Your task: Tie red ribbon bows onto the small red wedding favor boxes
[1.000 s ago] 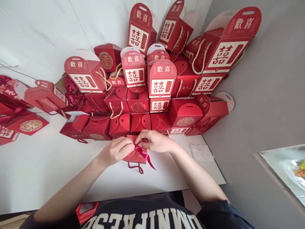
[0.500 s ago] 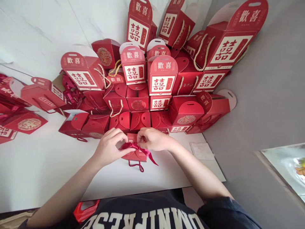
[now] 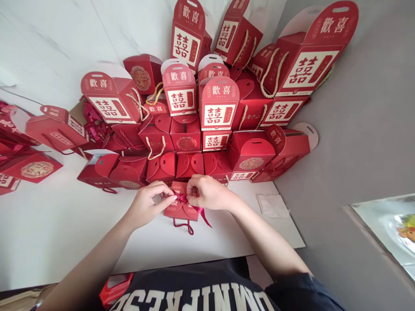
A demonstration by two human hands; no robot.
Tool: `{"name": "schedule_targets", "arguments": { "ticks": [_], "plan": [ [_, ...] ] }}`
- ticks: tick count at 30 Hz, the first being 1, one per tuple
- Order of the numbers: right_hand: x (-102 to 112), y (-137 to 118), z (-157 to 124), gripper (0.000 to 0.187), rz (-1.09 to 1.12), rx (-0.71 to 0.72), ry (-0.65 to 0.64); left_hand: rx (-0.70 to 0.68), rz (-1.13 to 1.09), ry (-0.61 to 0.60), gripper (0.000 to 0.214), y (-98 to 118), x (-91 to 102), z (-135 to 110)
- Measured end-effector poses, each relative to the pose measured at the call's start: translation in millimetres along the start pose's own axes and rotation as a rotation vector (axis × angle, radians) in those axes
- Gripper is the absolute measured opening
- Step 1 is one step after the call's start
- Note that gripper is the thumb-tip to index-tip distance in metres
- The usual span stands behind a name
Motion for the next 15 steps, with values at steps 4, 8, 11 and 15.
{"name": "schedule_targets", "arguments": {
  "ticks": [4, 8, 11, 15],
  "plan": [
    [3.9, 2.1, -14.8, 0.010, 0.028, -0.053, 0.094, 0.051, 0.037, 0.031, 0.016, -0.7, 2.3, -6.3],
    [4.9, 5.1, -26.9, 0.010, 0.081, -0.081, 0.151, 0.050, 0.015, 0.035, 0.015, 0.5, -0.2, -9.9],
    [5.1, 7.3, -31.7, 0.006, 0.093, -0.091, 0.175, 0.049, 0.005, 0.041, 0.014, 0.3, -2.1, -8.6],
    [5.2, 10.1, -33.9, 0.007, 0.112, -0.122, 0.174, 0.058, -0.012, 0.023, 0.014, -1.5, -5.1, -7.6]
  ]
}}
Point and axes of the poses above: each hand's wrist, its own z-axis towards the middle knuckle, its own x-axis out of the back of the hand, y = z × x, the point moved 5 cm from there along z, towards the middle knuckle, and after that the axes turned 4 degrees about y, right-handed, at the moved point
